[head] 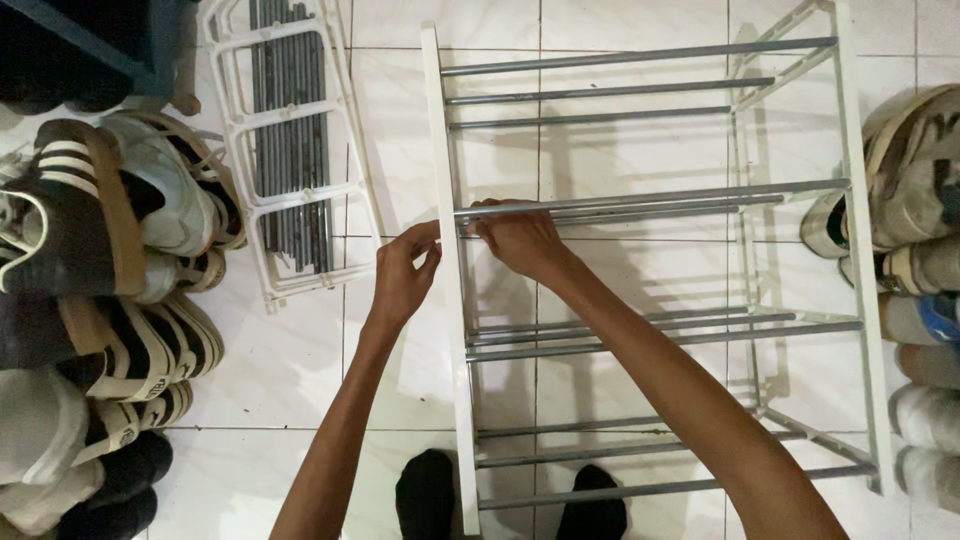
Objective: The person assembles a white metal shoe rack by inserting vertical and horizontal bars into the frame and securing them. After assembly, the person places several pairs of shoes onto the rack shelves.
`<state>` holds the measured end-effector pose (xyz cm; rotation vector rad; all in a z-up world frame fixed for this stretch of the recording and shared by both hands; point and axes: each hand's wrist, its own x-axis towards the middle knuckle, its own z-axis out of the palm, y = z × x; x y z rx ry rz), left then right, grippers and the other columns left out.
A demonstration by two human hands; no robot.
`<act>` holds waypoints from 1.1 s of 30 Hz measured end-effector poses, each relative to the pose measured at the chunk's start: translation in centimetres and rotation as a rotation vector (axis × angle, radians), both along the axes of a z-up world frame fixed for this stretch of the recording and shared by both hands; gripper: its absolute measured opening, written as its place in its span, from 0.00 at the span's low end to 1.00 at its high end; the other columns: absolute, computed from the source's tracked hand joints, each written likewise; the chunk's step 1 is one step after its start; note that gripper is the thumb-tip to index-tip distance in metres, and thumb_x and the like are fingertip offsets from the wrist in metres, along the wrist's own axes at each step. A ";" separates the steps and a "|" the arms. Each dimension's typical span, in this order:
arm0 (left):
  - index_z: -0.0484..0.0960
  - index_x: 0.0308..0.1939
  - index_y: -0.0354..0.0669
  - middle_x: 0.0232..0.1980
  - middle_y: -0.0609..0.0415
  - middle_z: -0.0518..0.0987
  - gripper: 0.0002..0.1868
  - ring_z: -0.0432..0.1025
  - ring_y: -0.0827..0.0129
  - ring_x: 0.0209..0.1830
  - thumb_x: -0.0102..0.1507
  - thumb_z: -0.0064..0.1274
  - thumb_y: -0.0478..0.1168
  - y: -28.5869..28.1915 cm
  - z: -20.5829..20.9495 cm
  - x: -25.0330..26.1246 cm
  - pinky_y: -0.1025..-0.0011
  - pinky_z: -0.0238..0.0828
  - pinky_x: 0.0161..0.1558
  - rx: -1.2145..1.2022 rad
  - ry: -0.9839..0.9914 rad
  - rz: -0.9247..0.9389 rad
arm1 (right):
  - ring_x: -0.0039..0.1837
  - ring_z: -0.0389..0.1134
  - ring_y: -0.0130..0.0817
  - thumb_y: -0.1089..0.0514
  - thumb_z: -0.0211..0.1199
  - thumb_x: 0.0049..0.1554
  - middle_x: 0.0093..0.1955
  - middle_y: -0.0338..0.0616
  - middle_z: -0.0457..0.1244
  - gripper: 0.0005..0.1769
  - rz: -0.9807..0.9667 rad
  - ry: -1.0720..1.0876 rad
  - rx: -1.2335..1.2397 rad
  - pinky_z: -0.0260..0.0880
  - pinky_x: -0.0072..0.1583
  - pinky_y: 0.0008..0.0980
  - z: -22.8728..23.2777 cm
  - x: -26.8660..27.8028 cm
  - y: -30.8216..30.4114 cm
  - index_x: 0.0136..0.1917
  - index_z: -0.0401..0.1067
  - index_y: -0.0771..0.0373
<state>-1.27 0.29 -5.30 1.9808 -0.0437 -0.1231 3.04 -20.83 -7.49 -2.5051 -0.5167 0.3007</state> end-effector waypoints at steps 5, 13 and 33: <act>0.79 0.60 0.34 0.56 0.43 0.84 0.19 0.79 0.56 0.57 0.64 0.53 0.27 -0.3 -3.0 -0.6 0.63 0.78 0.59 -0.023 0.009 -0.006 | 0.47 0.71 0.52 0.59 0.59 0.60 0.43 0.56 0.67 0.13 0.112 -0.290 -0.068 0.72 0.50 0.49 1.8 -2.2 0.0 0.54 0.72 0.72; 0.79 0.62 0.37 0.53 0.38 0.83 0.21 0.80 0.53 0.47 0.65 0.55 0.30 -1.0 -7.6 -1.2 0.63 0.79 0.47 0.098 0.085 0.097 | 0.44 0.71 0.51 0.61 0.50 0.66 0.48 0.63 0.68 0.13 0.115 0.300 -0.229 0.71 0.47 0.44 3.8 -3.4 0.5 0.55 0.70 0.73; 0.81 0.60 0.35 0.49 0.42 0.81 0.27 0.75 0.54 0.42 0.55 0.60 0.27 -3.1 -7.5 -1.4 0.62 0.75 0.43 0.105 -0.086 0.188 | 0.45 0.65 0.47 0.58 0.53 0.68 0.43 0.56 0.65 0.09 -0.153 0.233 0.178 0.67 0.50 0.42 -3.4 -0.8 1.7 0.51 0.68 0.67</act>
